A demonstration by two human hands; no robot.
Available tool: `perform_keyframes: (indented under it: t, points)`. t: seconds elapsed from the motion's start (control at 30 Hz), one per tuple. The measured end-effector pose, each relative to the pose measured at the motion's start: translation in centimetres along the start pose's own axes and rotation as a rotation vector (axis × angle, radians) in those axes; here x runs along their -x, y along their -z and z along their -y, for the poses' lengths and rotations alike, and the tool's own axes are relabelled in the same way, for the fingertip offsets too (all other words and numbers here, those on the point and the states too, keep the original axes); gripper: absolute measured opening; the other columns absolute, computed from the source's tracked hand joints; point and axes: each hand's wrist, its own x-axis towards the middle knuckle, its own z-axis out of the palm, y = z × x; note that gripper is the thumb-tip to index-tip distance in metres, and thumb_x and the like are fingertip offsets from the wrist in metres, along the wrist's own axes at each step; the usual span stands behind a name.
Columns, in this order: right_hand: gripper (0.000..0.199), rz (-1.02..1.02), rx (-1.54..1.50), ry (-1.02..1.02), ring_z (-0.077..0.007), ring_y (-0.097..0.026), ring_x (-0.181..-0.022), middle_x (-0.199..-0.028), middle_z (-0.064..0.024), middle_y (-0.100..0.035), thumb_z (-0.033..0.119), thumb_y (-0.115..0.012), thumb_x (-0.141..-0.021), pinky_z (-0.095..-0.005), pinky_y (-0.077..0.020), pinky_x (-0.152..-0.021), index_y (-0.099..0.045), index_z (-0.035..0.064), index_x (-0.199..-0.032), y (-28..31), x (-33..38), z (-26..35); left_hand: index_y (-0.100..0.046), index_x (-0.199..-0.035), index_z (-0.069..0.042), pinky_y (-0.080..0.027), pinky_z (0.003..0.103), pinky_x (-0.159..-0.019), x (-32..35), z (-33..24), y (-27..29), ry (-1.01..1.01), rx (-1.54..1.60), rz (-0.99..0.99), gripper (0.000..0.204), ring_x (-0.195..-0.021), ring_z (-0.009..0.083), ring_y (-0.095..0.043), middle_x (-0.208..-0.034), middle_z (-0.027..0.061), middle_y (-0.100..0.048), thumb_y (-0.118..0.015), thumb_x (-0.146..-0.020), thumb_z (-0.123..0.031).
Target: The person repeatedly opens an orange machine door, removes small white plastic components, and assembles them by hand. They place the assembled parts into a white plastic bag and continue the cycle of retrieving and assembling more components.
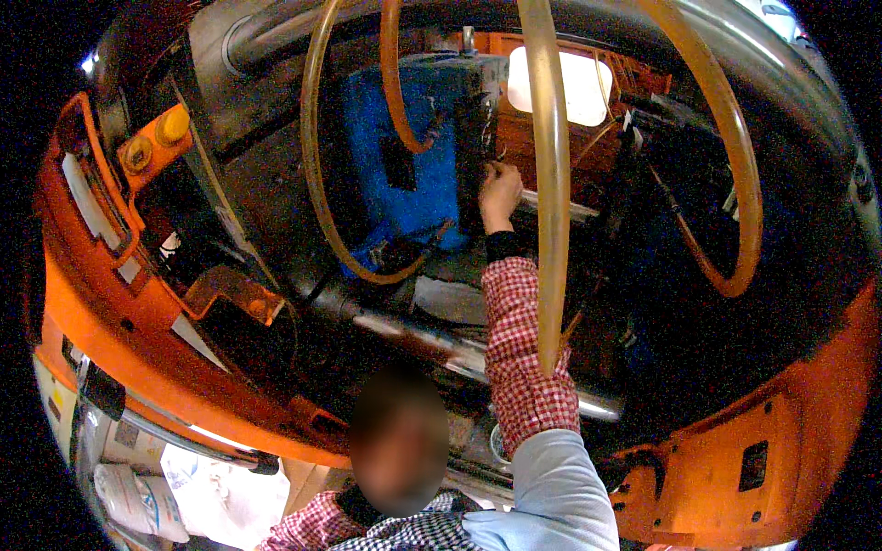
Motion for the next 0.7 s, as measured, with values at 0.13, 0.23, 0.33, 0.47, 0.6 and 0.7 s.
perform_keyframes:
  t: [0.13, 0.23, 0.33, 0.47, 0.6, 0.7]
  points:
    - [0.015, 0.051, -0.043, -0.071, -0.035, -0.058, -0.086, -0.09, -0.0186, -0.062, 0.01, -0.062, -0.08, -0.041, -0.0451, -0.076, -0.067, 0.0002, -0.09, -0.2, 0.1, 0.4, -0.056, -0.102, 0.005, -0.028, 0.021, -0.045, -0.1, -0.2, 0.0, 0.015, 0.002, -0.026, 0.034, -0.049, 0.0065, -0.037, -0.061, 0.0008, -0.049, -0.042, -0.097, -0.026]
    - [0.016, 0.055, -0.024, -0.033, -0.033, -0.058, -0.085, -0.091, -0.0173, -0.062, 0.006, -0.06, -0.079, -0.0409, -0.0452, -0.077, -0.067, -0.0001, -0.092, -0.5, 0.1, 0.2, -0.057, -0.102, 0.004, -0.028, 0.021, -0.045, -0.1, -0.1, 0.0, 0.028, 0.02, -0.033, 0.034, -0.048, 0.0068, -0.036, -0.062, 0.0006, -0.049, -0.043, -0.097, -0.026]
    - [0.02, 0.057, -0.001, -0.111, -0.0348, -0.057, -0.086, -0.099, -0.0202, -0.06, 0.004, -0.059, -0.078, -0.041, -0.0448, -0.079, -0.065, -0.0024, -0.096, -1.5, 0.8, 0.7, -0.057, -0.103, 0.003, -0.03, 0.02, -0.046, 0.2, -0.6, -0.1, 0.039, -0.013, -0.058, 0.033, -0.05, 0.0069, -0.039, -0.065, 0.0005, -0.051, -0.043, -0.097, -0.026]
    - [0.05, 0.145, 0.166, 0.026, -0.0322, -0.055, -0.094, -0.107, -0.0179, -0.061, -0.004, -0.05, -0.074, -0.0363, -0.0431, -0.088, -0.046, -0.0067, -0.124, -0.5, 0.4, -0.7, -0.058, -0.105, 0.001, -0.035, 0.02, -0.053, -0.2, -0.6, 0.2, 0.031, 0.024, -0.078, 0.03, -0.058, 0.0073, -0.044, -0.073, 0.0007, -0.054, -0.044, -0.097, -0.024]
    - [0.046, 0.364, -0.095, -0.063, -0.0342, -0.051, -0.109, -0.113, -0.0196, -0.059, -0.004, -0.052, -0.076, -0.0363, -0.039, -0.094, -0.047, -0.0077, -0.121, 3.6, 1.1, 1.1, -0.058, -0.102, 0.001, -0.04, 0.022, -0.064, -0.1, -1.5, -0.6, -0.038, 0.165, 0.038, 0.023, -0.066, 0.0106, -0.049, -0.08, 0.0016, -0.057, -0.048, -0.095, -0.019]
    - [0.03, 0.737, -0.404, -0.007, -0.0295, -0.059, -0.097, -0.101, -0.0197, -0.06, 0.012, -0.057, -0.083, -0.0351, -0.0446, -0.087, -0.057, -0.0031, -0.108, 12.8, 8.0, 10.7, -0.056, -0.094, -0.001, -0.045, 0.023, -0.063, -0.3, -1.2, 1.2, -0.087, 0.138, 0.027, 0.016, -0.071, 0.0093, -0.053, -0.084, 0.0008, -0.058, -0.052, -0.093, -0.016]
